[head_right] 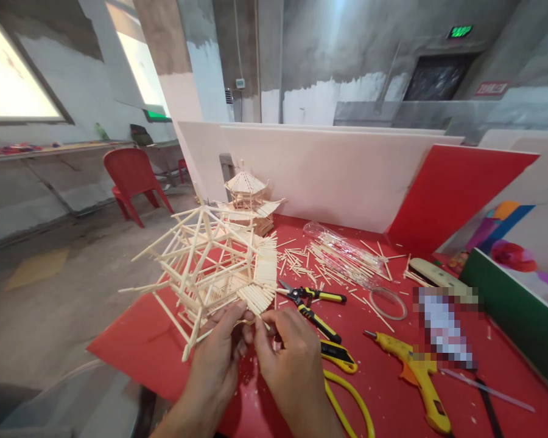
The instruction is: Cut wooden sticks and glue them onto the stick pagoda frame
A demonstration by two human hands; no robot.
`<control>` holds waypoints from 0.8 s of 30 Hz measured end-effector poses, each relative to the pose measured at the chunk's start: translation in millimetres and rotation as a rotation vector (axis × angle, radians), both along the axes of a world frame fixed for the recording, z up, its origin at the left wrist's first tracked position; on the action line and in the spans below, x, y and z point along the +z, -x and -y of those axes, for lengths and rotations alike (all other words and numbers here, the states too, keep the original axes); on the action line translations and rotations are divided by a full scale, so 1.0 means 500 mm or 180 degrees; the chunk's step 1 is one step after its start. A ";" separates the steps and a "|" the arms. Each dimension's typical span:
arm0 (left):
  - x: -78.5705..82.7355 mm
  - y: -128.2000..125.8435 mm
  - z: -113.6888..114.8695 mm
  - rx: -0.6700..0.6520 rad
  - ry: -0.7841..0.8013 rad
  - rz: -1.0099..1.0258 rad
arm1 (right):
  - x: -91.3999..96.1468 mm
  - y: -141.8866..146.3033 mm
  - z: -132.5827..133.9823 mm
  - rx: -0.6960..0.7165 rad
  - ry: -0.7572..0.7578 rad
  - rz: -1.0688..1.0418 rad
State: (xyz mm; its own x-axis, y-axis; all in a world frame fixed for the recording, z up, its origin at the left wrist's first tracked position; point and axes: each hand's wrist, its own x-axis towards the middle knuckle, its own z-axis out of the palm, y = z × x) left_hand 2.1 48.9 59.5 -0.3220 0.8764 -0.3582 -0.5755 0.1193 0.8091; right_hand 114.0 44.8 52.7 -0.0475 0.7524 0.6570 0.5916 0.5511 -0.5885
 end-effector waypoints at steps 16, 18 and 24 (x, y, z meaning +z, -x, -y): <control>-0.005 0.023 0.062 -0.0253 0.0036 -0.0894 | 0.004 -0.027 0.001 0.0320 0.0708 -0.0524; -0.008 0.037 0.095 -0.0094 -0.0459 -0.2252 | 0.009 -0.053 0.017 0.0526 0.0913 -0.0434; -0.009 0.049 0.120 -0.0725 -0.2586 -0.4751 | -0.006 -0.121 0.062 0.0991 0.1183 0.0388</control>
State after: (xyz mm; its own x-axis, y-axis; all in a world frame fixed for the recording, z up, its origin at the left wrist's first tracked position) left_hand -22.3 -11.0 55.0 0.2091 0.7396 0.6398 0.6455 -0.5958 0.4778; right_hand 174.4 13.8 49.6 -0.3669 0.8725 0.3227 0.5089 0.4786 -0.7155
